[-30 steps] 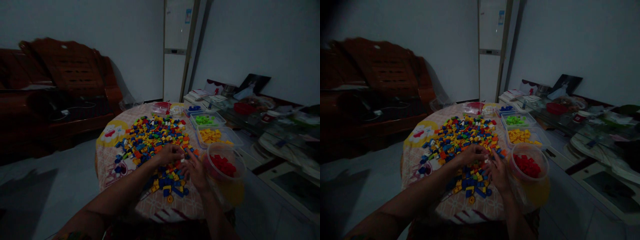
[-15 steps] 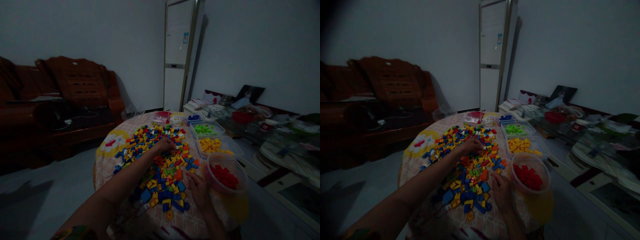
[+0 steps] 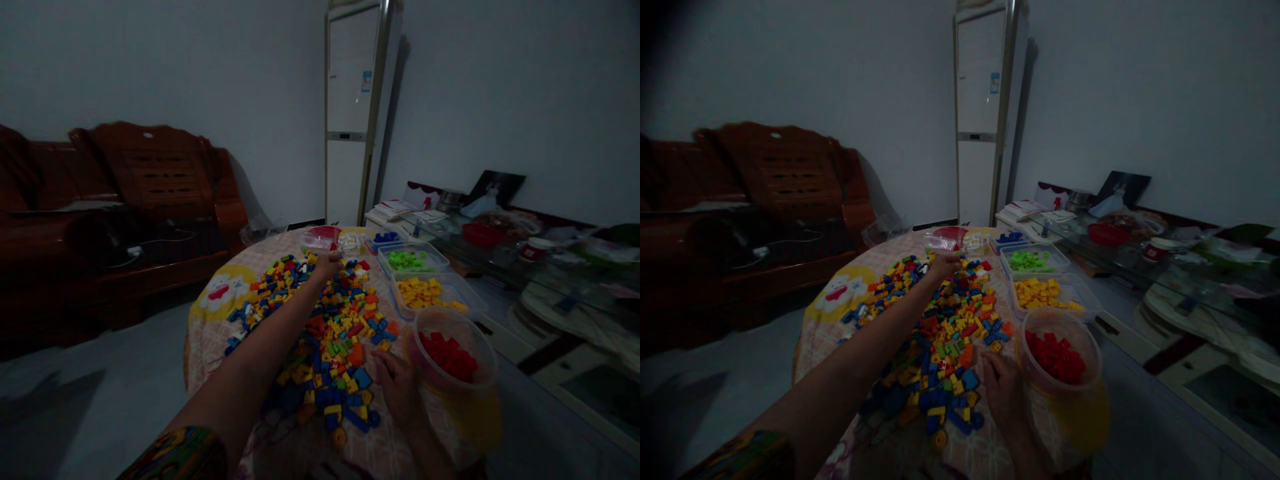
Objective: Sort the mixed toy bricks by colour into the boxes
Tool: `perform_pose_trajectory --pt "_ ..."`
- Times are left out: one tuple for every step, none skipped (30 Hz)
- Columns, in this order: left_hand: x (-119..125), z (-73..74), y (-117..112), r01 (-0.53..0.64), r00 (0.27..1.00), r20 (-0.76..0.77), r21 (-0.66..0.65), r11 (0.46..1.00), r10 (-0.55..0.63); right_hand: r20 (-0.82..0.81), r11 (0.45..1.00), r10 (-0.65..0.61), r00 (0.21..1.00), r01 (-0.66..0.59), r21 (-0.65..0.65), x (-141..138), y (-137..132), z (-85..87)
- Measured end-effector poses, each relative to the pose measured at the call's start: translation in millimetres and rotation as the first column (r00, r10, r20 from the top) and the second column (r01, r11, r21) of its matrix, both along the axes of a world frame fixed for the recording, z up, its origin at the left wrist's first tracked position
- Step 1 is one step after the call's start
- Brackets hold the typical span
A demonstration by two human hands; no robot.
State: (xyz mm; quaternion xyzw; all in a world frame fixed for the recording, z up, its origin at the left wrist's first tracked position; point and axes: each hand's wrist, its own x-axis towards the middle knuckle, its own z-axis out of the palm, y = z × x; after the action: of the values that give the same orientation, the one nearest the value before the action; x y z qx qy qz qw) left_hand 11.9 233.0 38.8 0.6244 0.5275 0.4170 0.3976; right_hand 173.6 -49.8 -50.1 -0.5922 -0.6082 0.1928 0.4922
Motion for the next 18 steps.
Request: perform_pose_trajectory --pt "-5.5 -6.4 -7.8 -0.01 0.996 -0.091 0.032 0.999 0.013 0.01 1.0 0.008 1.0 -0.008 -0.005 0.2 -0.2 0.4" --pt "-10.5 -10.8 -15.2 -0.003 0.98 -0.2 0.078 0.997 0.019 0.016 1.0 0.011 1.0 -0.011 -0.004 0.3 -0.3 1.1" --pt "-14.8 -13.6 -21.8 0.035 0.947 -0.322 0.123 0.992 0.007 0.021 1.0 0.013 1.0 -0.013 -0.002 0.2 -0.4 2.0" --pt "-18.6 -15.0 -27.5 0.092 0.896 -0.445 0.159 0.983 -0.012 0.024 1.0 0.012 1.0 -0.012 0.001 0.0 -0.5 3.0" --pt "-21.8 -15.5 -32.5 0.158 0.835 -0.549 0.178 0.971 -0.035 0.025 1.0 0.008 1.0 -0.008 0.004 -0.3 -0.5 4.0" --pt "-24.5 -15.5 -36.6 0.221 0.778 -0.624 0.177 0.959 -0.064 0.026 1.0 0.003 1.0 -0.003 0.007 -0.7 -0.6 4.8" --pt "-27.0 -15.3 -39.9 0.273 0.728 -0.679 0.167 0.948 -0.09 0.026 1.0 -0.001 1.0 0.001 0.011 -1.0 -0.7 5.4" --pt "-29.2 -15.2 -42.6 0.309 0.689 -0.717 0.159 0.938 -0.106 0.027 1.0 -0.001 1.0 0.001 0.012 -1.1 -0.7 5.7" --pt "-31.2 -15.3 -44.6 0.329 0.66 -0.743 0.153 0.932 -0.112 0.029 1.0 -0.001 1.0 0.0 0.013 -1.2 -0.8 5.7" --pt "-33.0 -15.7 -45.9 0.335 0.643 -0.758 0.149 0.93 -0.11 0.03 1.0 0.001 1.0 -0.001 0.01 -1.2 -0.9 5.4" --pt "-34.6 -16.3 -46.6 0.326 0.634 -0.766 0.146 0.934 -0.102 0.032 1.0 0.003 0.999 -0.003 0.003 -1.0 -0.9 4.8" --pt "-36.0 -16.9 -46.8 0.308 0.635 -0.768 0.149 0.94 -0.086 0.033 1.0 0.003 0.999 -0.003 -0.006 -0.8 -0.9 4.2" --pt "-37.1 -17.6 -46.5 0.284 0.641 -0.765 0.157 0.946 -0.066 0.033 1.0 0.003 0.999 -0.002 -0.014 -0.5 -0.9 3.5" --pt "-38.0 -18.1 -46.0 0.258 0.648 -0.76 0.167 0.952 -0.043 0.031 1.0 0.002 1.0 -0.002 -0.019 -0.2 -0.9 2.8" --pt "-38.5 -18.4 -45.4 0.229 0.659 -0.752 0.183 0.956 -0.014 0.029 1.0 0.0 1.0 0.001 -0.017 0.0 -0.8 2.2" --pt "-38.7 -18.5 -44.8 0.197 0.671 -0.741 0.206 0.958 0.021 0.028 1.0 0.0 1.0 0.001 -0.014 0.1 -0.7 1.7" --pt "-38.7 -18.5 -44.3 0.173 0.684 -0.728 0.228 0.958 0.05 0.027 1.0 -0.002 1.0 0.002 -0.009 0.3 -0.5 1.3" --pt "-38.3 -18.4 -44.2 0.163 0.696 -0.715 0.246 0.955 0.066 0.026 1.0 -0.003 1.0 0.003 -0.004 0.4 -0.3 1.0"
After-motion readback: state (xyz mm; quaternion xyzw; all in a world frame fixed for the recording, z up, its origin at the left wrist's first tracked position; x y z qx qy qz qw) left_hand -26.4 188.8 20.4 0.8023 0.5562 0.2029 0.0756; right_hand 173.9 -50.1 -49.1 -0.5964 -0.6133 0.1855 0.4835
